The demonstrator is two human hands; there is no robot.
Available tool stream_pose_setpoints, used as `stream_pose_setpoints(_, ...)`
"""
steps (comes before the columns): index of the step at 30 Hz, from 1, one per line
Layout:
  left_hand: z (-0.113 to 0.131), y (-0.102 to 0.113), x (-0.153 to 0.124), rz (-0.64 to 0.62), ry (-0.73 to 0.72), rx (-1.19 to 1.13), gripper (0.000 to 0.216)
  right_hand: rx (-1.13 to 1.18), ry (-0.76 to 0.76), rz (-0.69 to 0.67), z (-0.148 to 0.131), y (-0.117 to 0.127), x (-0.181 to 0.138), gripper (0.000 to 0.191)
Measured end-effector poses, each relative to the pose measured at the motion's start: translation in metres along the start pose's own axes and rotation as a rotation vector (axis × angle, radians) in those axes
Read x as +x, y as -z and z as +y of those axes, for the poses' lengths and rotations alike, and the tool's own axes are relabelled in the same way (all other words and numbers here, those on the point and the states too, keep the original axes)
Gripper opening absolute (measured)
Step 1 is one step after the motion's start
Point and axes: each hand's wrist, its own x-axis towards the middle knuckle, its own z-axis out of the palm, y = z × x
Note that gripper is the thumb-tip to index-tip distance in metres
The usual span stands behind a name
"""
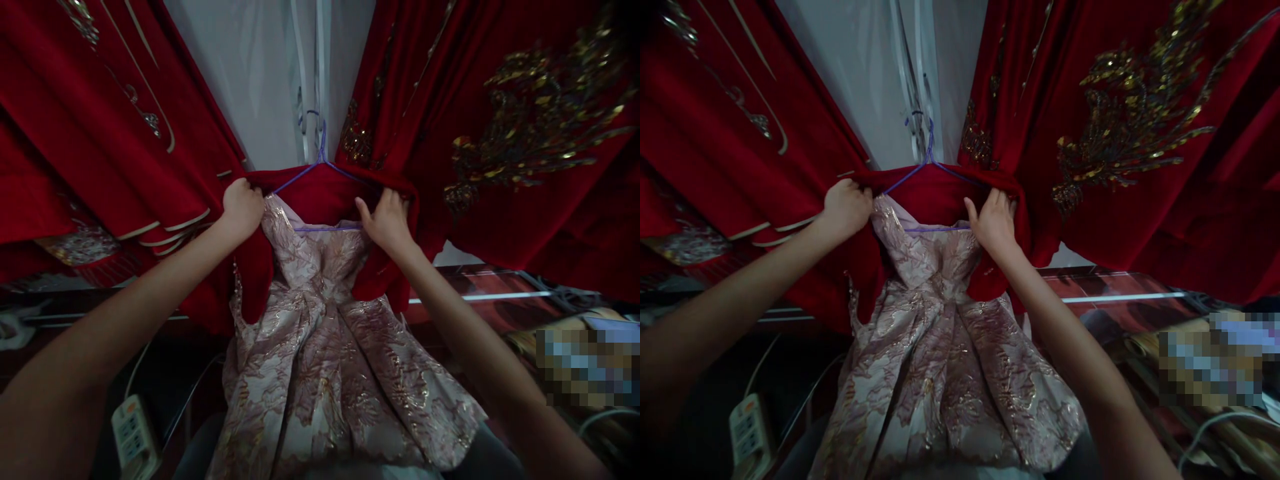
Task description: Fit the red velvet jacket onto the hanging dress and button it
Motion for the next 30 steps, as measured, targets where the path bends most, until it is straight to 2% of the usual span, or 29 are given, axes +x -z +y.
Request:
stream_pose_setpoints(3, -0.001, 0.019, 0.011, -0.347, -0.13, 0.27, 0.015, -0.076, -0.026, -0.077, 0.018, 0.004, 0.022, 0.077)
stream_pose_setpoints(5, 0.001, 0.025, 0.018, -0.511, -0.162, 0.254, 0.018, -0.105, -0.035, -0.159, 0.026, 0.005, 0.033, 0.08)
stream_pose_setpoints(7, 0.002, 0.025, 0.023, -0.58, -0.093, 0.115, 0.022, -0.121, -0.022, -0.223, 0.029, 0.006, 0.042, 0.084)
stream_pose_setpoints(10, -0.002, 0.019, 0.027, -0.57, 0.123, -0.275, 0.024, -0.131, -0.001, -0.28, 0.031, 0.006, 0.059, 0.09)
stream_pose_setpoints(13, -0.012, 0.018, 0.027, -0.468, 0.473, -0.826, 0.02, -0.053, -0.075, -0.441, 0.036, 0.01, 0.08, 0.093)
stream_pose_setpoints(16, -0.028, 0.022, 0.018, -0.356, 0.872, -1.347, 0.023, 0.191, -0.146, -0.701, 0.052, 0.019, 0.099, 0.092)
stream_pose_setpoints(19, -0.043, 0.019, -0.006, -0.195, 1.053, -1.706, 0.027, 0.497, -0.195, -0.864, 0.079, 0.024, 0.102, 0.089)
stream_pose_setpoints(22, -0.042, -0.005, -0.053, 0.026, 1.169, -1.863, 0.027, 0.79, -0.3, -0.98, 0.105, 0.014, 0.078, 0.085)
stream_pose_setpoints(25, -0.016, -0.043, -0.112, -0.004, 1.371, -1.917, 0.025, 1.055, -0.494, -1.082, 0.117, -0.013, 0.024, 0.076)
stream_pose_setpoints(27, 0.005, -0.065, -0.145, -0.147, 1.527, -1.874, 0.02, 1.162, -0.63, -1.2, 0.115, -0.031, -0.019, 0.072)
stream_pose_setpoints(28, 0.014, -0.072, -0.158, -0.261, 1.552, -1.854, 0.019, 1.176, -0.687, -1.266, 0.112, -0.038, -0.039, 0.071)
stream_pose_setpoints(30, 0.025, -0.075, -0.17, -0.512, 1.458, -1.839, 0.018, 1.169, -0.774, -1.35, 0.105, -0.045, -0.071, 0.067)
